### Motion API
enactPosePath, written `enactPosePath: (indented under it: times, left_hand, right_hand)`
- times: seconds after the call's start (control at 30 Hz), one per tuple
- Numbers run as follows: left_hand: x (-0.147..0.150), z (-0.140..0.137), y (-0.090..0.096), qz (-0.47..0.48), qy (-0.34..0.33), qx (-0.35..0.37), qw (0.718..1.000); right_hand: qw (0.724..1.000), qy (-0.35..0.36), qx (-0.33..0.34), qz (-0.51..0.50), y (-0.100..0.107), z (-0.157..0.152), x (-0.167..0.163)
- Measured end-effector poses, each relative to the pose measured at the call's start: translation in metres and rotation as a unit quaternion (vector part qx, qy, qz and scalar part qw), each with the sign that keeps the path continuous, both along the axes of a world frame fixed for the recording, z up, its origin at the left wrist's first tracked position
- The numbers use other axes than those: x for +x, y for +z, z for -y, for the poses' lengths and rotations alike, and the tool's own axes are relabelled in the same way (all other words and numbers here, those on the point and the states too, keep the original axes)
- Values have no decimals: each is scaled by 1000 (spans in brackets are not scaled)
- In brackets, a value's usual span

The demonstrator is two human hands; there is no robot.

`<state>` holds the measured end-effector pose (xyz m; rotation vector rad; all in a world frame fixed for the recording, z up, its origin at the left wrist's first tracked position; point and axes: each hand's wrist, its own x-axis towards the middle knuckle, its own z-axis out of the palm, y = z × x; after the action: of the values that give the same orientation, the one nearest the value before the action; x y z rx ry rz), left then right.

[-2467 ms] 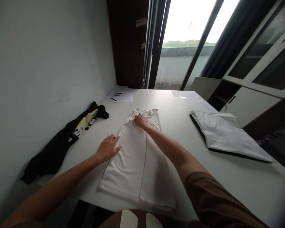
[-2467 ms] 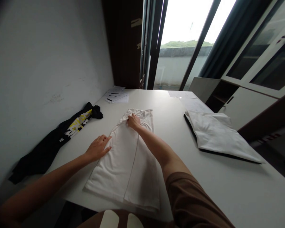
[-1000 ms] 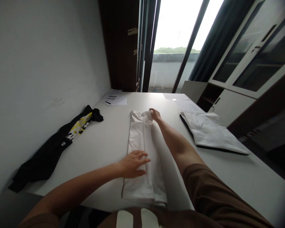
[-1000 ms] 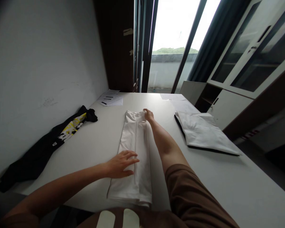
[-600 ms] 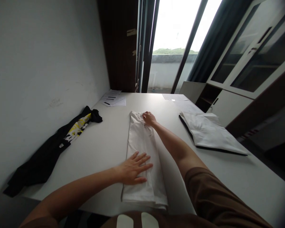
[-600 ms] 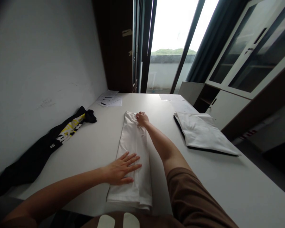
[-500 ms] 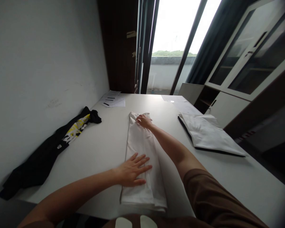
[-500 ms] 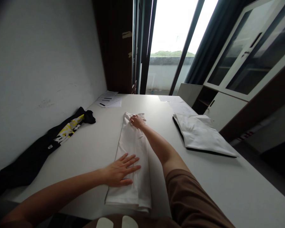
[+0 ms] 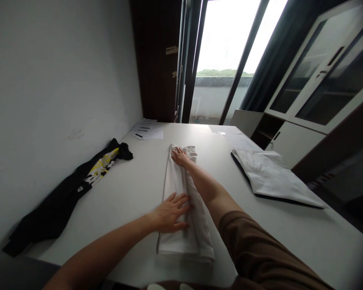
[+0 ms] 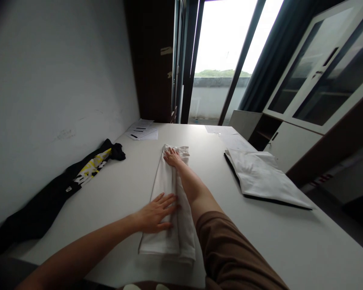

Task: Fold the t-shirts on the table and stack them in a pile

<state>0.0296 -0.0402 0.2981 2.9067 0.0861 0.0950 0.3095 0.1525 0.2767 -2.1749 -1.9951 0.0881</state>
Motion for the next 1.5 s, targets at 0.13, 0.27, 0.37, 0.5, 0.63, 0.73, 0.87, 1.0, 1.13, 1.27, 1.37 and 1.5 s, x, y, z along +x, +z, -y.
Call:
enactPosePath:
  times: [0.13,0.27,0.37,0.5,0.63,0.73,0.87,1.0,1.13,1.27,1.37,1.5]
  left_hand:
    - [-1,12,4,-5,-27,-7,1000]
    - [-2,29,13,-6,-25,-10,1000]
    - [-4,38,18,-16,-28,-9,999]
    - [-7,47,21,-22,-43,-3,999]
    - [-9,51,21,-20,-53,-9,998]
    - [-14,49,18,-16,-66,-25,997]
    - [-27,40,18,-22,-83,-56,995]
    - [-42,39,26,-15,-102,-79,992]
    - [-51,45,31,-19,-127,-93,987]
    - [-54,48,29,-26,-129,-98,986]
    - [-55,48,28,-29,-124,-97,987]
    - [-56,48,29,-27,-125,-87,988]
  right_hand:
    - [1000,6,-22,-5,-3,-11,-2]
    - [1000,-6,-23,-10,-9,-22,-4]
    - [1000,-15,-24,-9,-10,-24,-4]
    - [998,-21,47,20,-3,-26,-4]
    - [999,28,39,21,3,-32,-4]
    - [998,66,-17,17,-1,-34,-1]
    - [996,90,-5,27,-9,-30,7]
    - [995,97,-6,24,-14,-29,13]
    - [996,89,11,25,-14,-31,12]
    - [995,99,-16,10,-16,-32,12]
    - [997,73,-3,-1,-16,-29,15]
    - [999,37,28,-12,-12,-16,19]
